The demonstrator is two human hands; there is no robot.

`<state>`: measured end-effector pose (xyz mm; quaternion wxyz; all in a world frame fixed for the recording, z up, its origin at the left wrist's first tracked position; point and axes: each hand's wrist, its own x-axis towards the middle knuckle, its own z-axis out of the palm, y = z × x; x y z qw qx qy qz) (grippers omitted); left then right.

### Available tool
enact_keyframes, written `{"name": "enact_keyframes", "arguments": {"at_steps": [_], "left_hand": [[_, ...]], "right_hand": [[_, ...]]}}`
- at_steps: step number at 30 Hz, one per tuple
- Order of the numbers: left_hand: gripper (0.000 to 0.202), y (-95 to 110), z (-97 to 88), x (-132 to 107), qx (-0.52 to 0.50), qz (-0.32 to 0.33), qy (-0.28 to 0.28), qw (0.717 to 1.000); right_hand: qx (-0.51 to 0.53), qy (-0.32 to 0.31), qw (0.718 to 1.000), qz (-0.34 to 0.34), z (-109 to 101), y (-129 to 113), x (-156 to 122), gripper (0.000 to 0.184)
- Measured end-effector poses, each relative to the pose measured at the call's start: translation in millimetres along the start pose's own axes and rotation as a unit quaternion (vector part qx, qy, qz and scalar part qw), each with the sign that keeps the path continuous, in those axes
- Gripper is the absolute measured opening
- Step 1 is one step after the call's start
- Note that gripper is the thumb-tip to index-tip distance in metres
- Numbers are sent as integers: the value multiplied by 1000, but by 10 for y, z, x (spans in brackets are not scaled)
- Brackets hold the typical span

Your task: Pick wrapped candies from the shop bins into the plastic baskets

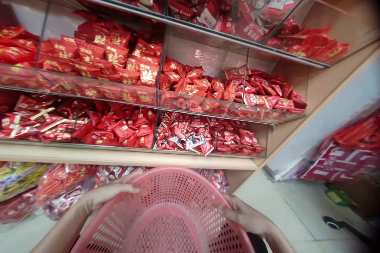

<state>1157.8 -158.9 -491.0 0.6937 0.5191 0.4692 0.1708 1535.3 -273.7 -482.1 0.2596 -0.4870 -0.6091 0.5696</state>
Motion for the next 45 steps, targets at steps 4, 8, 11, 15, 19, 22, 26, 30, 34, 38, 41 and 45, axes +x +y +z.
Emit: {"name": "enact_keyframes", "arguments": {"at_steps": [4,8,11,15,19,22,26,30,34,38,41,45], "left_hand": [[74,26,120,-133,-110,36,-91,989],[77,178,182,-187,-135,115,-96,979],[77,284,173,-185,-156,146,-101,972],[69,351,100,-170,-151,131,-95,975],[59,277,-9,-79,-153,101,-75,980],[64,198,-54,29,-146,78,-41,985],[73,191,-47,102,-157,70,-27,985],[65,240,-30,106,-180,79,-43,980],[58,265,-4,116,-175,89,-43,980],[62,295,47,108,-166,81,-36,982],[62,304,53,109,-187,78,-50,978],[58,292,21,126,-200,74,-63,975]], "right_hand": [[-23,33,999,-7,50,-137,-91,49],[-28,72,997,-2,-6,-282,-84,44],[-28,137,990,16,-82,-335,-20,43],[-13,178,984,28,-137,-338,40,41],[-14,209,978,-3,-158,-370,70,42],[-16,246,969,-36,-212,-378,108,42],[-50,245,967,-45,-304,-357,195,40],[-50,291,954,-51,-310,-491,315,38],[-52,329,935,-118,-183,-803,409,34],[-38,312,943,-108,-58,-1040,560,34],[12,305,951,-36,-61,-1088,759,37],[105,284,952,36,-105,-1097,1015,32]]}}
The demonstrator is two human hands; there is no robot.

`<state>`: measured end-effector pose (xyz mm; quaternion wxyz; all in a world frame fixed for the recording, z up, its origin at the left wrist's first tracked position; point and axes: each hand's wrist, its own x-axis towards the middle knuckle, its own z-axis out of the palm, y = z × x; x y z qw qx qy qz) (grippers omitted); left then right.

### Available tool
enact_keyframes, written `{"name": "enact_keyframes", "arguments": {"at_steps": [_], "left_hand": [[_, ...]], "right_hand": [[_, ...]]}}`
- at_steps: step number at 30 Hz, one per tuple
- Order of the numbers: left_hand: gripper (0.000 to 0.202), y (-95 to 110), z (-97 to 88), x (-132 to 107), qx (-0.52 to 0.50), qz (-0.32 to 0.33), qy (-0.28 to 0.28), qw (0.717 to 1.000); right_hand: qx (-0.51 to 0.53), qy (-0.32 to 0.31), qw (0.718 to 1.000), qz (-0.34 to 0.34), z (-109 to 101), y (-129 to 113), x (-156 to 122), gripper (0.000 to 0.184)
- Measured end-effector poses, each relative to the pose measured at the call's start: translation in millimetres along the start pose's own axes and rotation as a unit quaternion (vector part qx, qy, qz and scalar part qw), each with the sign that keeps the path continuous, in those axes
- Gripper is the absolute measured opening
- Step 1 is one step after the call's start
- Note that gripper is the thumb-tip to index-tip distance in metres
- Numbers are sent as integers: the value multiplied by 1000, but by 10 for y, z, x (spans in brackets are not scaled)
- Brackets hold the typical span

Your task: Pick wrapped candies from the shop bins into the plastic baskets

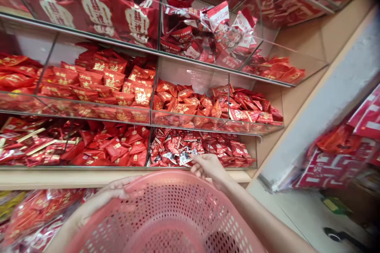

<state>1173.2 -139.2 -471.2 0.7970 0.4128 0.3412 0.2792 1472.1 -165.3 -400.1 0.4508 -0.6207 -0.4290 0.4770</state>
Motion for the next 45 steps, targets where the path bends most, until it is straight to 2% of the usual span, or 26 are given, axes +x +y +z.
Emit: {"name": "enact_keyframes", "arguments": {"at_steps": [3,9,14,19,23,25,28,32,39,43,45], "left_hand": [[58,16,7,-11,-9,-4,-8,1000],[54,62,68,-61,-28,-9,-47,998],[55,40,59,-61,-23,-10,-28,999],[57,-8,36,-40,-26,1,-37,999],[56,-50,-8,-10,-36,9,-40,999],[56,-55,-18,-1,-42,5,-42,998],[56,-34,11,-10,-32,2,-38,999],[60,-3,77,-45,-19,20,-56,998],[67,-25,-31,-113,-4,20,-14,1000],[61,-15,-84,-131,9,1,-20,1000],[57,-8,-90,-127,5,4,-18,1000]], "right_hand": [[26,-8,1000,10,67,-19,61,27],[71,-18,997,-14,103,-28,35,23],[89,-20,994,-57,26,-38,-30,25],[54,-38,994,-82,-66,-163,-484,30],[8,-66,996,-55,-12,-165,-890,34],[4,-106,994,-9,96,-41,-979,37],[20,-160,982,97,324,259,-963,40],[41,-146,969,197,574,615,-816,36],[29,-124,955,267,702,1041,-702,16],[-84,-184,927,314,773,1252,-711,19],[-181,-226,912,291,785,1266,-711,24]]}}
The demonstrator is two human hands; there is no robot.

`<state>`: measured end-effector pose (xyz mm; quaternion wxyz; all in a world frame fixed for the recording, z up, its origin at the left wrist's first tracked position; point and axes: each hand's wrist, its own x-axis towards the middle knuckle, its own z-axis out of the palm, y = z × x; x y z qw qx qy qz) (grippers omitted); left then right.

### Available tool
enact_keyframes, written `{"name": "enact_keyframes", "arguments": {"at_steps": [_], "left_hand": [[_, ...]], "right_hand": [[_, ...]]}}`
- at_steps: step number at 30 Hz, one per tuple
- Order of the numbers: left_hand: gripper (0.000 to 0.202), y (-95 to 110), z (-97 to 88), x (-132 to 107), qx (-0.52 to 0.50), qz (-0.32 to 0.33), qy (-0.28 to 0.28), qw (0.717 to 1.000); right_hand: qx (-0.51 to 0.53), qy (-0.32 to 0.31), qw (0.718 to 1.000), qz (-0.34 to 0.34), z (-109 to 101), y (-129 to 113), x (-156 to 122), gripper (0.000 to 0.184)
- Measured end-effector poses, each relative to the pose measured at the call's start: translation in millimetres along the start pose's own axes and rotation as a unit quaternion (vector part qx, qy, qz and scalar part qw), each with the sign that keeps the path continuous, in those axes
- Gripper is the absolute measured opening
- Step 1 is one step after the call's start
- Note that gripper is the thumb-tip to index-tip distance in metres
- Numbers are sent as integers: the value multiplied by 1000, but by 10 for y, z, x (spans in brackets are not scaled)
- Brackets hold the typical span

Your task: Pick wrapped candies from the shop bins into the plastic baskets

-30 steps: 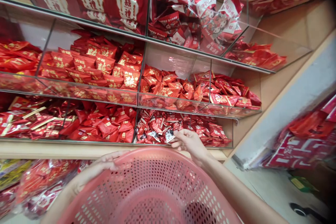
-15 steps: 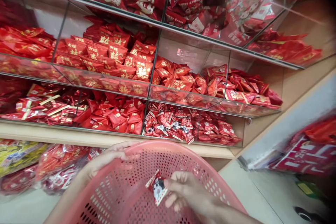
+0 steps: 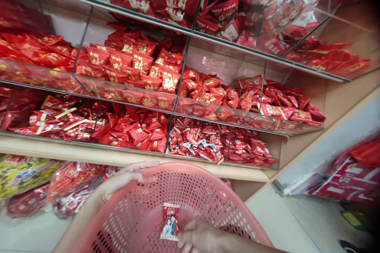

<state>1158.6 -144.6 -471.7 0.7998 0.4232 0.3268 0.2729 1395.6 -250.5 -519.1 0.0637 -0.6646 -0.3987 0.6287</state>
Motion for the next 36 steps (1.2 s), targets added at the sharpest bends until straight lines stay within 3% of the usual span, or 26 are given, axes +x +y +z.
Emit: {"name": "enact_keyframes", "arguments": {"at_steps": [2,4,6,8,11,14,18,28,36], "left_hand": [[55,4,-4,7,4,6,13,1000],[56,6,-15,13,20,8,22,1000],[57,6,-28,17,38,12,22,999],[56,6,-36,20,43,15,19,999],[56,4,-32,24,30,11,14,999],[58,-17,-36,32,20,10,3,1000],[58,-68,-70,44,1,12,9,1000],[55,-45,-31,55,34,12,13,999],[62,7,21,39,31,0,5,999]], "right_hand": [[-112,21,992,-52,-43,-63,-54,28],[-203,96,958,-177,-147,-206,-180,25],[-273,215,877,-332,-300,-415,-349,18],[-319,321,789,-417,-477,-645,-502,17],[-367,445,659,-482,-713,-917,-586,15],[-406,512,582,-484,-837,-1029,-496,15],[-446,530,558,-457,-845,-1031,-359,17],[-404,533,553,-497,-869,-1077,-386,22],[-306,542,581,-524,-911,-1081,-592,17]]}}
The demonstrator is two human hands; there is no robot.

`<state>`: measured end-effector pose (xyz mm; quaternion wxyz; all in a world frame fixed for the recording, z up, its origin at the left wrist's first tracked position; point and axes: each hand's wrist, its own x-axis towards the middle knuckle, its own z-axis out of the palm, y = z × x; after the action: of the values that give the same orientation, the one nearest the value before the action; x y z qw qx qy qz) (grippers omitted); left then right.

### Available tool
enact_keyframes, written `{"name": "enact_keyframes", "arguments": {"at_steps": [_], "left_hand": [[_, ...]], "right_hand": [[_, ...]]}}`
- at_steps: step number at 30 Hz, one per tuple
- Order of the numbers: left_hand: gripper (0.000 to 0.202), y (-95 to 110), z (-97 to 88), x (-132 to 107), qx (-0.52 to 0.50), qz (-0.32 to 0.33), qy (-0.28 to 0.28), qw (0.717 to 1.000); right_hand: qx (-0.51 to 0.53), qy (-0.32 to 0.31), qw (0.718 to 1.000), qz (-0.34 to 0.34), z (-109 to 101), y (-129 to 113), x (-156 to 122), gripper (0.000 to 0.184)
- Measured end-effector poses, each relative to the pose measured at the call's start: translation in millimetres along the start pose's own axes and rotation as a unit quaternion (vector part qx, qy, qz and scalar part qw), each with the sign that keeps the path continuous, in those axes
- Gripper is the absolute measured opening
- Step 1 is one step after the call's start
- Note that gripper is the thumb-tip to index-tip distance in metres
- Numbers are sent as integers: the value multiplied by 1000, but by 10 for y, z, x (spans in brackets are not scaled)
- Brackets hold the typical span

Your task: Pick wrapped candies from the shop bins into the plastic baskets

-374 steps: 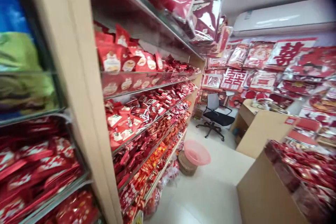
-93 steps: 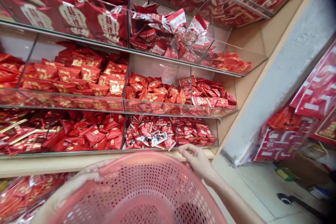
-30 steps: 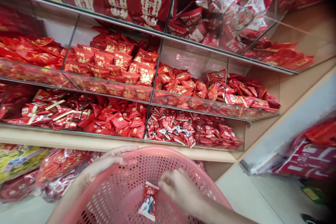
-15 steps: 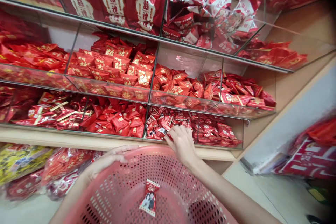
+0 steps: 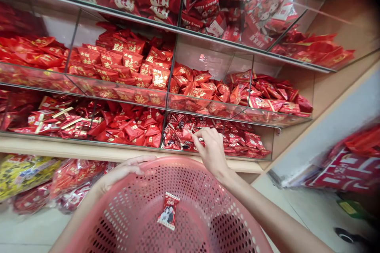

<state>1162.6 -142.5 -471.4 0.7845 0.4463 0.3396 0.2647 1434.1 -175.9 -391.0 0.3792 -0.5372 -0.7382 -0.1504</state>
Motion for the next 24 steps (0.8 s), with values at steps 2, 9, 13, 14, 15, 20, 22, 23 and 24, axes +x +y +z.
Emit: {"name": "enact_keyframes", "arguments": {"at_steps": [2,9,13,14,15,20,22,23,24], "left_hand": [[64,3,9,-1,-14,1,-9,1000],[67,-51,-38,27,-17,-1,10,1000],[67,-56,-38,31,4,4,29,1000],[68,-54,-34,32,5,3,29,1000],[68,-53,-30,33,3,0,26,1000],[64,-45,-13,31,-30,-5,7,1000],[61,-36,-3,22,-35,-3,1,999],[59,-29,5,15,-35,-1,-2,999],[58,-21,15,8,-35,1,-3,999]], "right_hand": [[19,14,1000,7,-79,-20,14,16],[108,-53,993,-5,-343,-222,-249,17],[94,-228,969,-28,-252,-300,-607,16],[76,-261,962,-34,-194,-289,-685,16],[51,-283,957,-44,-129,-267,-751,17],[-123,-292,933,-170,133,-135,-970,13],[-160,-295,911,-239,175,-116,-1052,9],[-166,-299,901,-267,185,-114,-1096,6],[-168,-304,893,-287,190,-114,-1141,5]]}}
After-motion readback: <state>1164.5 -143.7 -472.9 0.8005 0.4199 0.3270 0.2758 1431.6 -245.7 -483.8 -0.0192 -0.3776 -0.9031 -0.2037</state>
